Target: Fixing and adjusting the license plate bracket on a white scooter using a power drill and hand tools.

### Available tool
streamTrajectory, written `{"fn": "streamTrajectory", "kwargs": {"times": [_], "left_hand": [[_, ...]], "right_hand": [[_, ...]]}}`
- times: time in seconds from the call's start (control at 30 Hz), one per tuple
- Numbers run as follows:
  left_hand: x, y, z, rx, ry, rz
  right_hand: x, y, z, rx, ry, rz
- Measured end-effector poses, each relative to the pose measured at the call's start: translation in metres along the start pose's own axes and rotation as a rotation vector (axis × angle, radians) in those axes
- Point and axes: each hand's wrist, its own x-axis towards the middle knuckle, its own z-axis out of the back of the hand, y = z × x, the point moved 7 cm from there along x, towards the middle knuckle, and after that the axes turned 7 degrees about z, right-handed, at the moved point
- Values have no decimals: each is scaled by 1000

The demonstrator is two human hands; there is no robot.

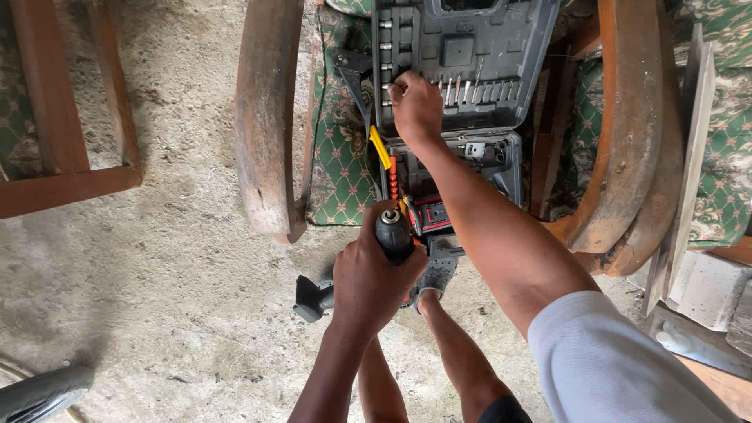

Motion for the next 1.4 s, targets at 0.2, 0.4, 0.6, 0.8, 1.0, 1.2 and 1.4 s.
{"fn": "streamTrajectory", "kwargs": {"times": [0.2,0.4,0.6,0.8,1.0,1.2,1.4], "left_hand": [[2,2,-2,20,43,88],[0,4,-3,33,31,100],[-6,4,-4,48,16,94],[-15,-6,3,123,14,132],[-47,-27,15,169,-81,6],[-103,-64,45,194,-144,-46],[-177,-89,84,183,-301,-73]], "right_hand": [[0,17,4,-78,27,41],[-4,-20,3,475,52,-329],[-43,-36,29,1076,111,-497],[-98,95,137,964,482,-79],[-137,211,228,449,742,465],[-153,282,275,293,862,535],[-187,350,318,274,912,723]]}}
